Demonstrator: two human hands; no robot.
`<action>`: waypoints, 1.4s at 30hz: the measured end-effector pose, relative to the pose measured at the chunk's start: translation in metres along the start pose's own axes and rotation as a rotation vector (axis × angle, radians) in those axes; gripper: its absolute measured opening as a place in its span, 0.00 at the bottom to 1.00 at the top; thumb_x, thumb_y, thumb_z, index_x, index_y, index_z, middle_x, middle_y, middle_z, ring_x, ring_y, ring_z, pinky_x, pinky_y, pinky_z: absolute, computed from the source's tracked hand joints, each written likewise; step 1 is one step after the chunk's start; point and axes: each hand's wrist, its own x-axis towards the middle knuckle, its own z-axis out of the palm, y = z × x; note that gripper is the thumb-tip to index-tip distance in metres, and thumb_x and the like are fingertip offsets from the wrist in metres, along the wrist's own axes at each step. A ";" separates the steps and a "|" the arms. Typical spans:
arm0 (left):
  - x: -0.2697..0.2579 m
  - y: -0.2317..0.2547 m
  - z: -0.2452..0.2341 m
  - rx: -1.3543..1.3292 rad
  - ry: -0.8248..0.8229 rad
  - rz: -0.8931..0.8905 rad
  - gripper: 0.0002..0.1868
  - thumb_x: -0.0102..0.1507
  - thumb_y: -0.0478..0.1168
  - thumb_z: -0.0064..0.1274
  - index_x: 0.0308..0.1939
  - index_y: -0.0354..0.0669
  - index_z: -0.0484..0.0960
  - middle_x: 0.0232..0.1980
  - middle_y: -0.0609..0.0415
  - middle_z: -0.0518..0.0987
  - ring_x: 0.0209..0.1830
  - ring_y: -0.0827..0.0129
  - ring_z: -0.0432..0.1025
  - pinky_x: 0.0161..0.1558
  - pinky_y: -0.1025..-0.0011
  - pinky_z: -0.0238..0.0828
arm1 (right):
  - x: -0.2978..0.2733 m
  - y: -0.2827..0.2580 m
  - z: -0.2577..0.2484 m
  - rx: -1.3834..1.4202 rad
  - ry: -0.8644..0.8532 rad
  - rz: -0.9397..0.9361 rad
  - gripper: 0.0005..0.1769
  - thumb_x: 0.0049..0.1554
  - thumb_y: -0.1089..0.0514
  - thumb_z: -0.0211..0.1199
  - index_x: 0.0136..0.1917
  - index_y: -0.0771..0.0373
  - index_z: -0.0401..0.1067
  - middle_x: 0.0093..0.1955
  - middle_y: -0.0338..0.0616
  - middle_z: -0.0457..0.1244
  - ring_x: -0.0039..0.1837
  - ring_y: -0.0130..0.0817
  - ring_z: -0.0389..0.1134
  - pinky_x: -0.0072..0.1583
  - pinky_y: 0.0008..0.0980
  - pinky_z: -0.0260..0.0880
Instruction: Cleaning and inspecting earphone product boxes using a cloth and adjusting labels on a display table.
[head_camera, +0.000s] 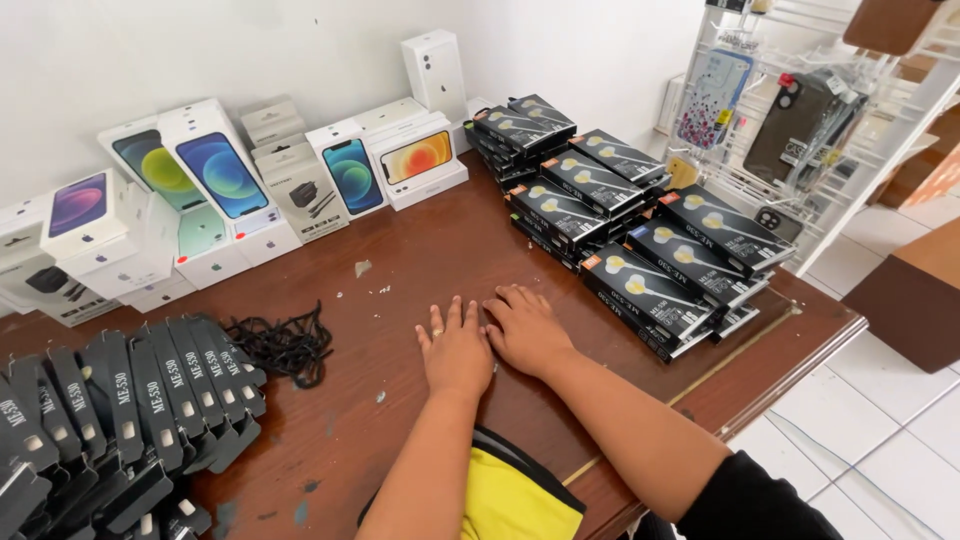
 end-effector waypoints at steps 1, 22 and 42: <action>0.000 0.000 0.000 0.001 -0.004 0.002 0.28 0.72 0.47 0.34 0.78 0.55 0.58 0.83 0.57 0.51 0.83 0.50 0.41 0.77 0.41 0.36 | 0.001 0.001 0.001 0.001 -0.002 0.004 0.25 0.61 0.42 0.52 0.69 0.49 0.67 0.72 0.44 0.57 0.78 0.47 0.54 0.71 0.48 0.58; 0.017 0.012 0.023 0.162 -0.002 0.013 0.28 0.73 0.46 0.29 0.78 0.47 0.59 0.81 0.46 0.56 0.80 0.42 0.51 0.72 0.40 0.52 | 0.002 0.007 0.001 0.052 -0.002 0.017 0.26 0.63 0.45 0.52 0.73 0.50 0.67 0.77 0.45 0.57 0.79 0.49 0.54 0.76 0.49 0.54; 0.005 0.289 -0.004 -0.174 -0.116 0.500 0.42 0.70 0.59 0.32 0.79 0.32 0.48 0.83 0.37 0.44 0.82 0.36 0.28 0.73 0.32 0.14 | -0.067 0.269 -0.164 0.043 0.212 0.823 0.34 0.58 0.34 0.60 0.73 0.45 0.67 0.68 0.49 0.62 0.71 0.59 0.60 0.64 0.62 0.67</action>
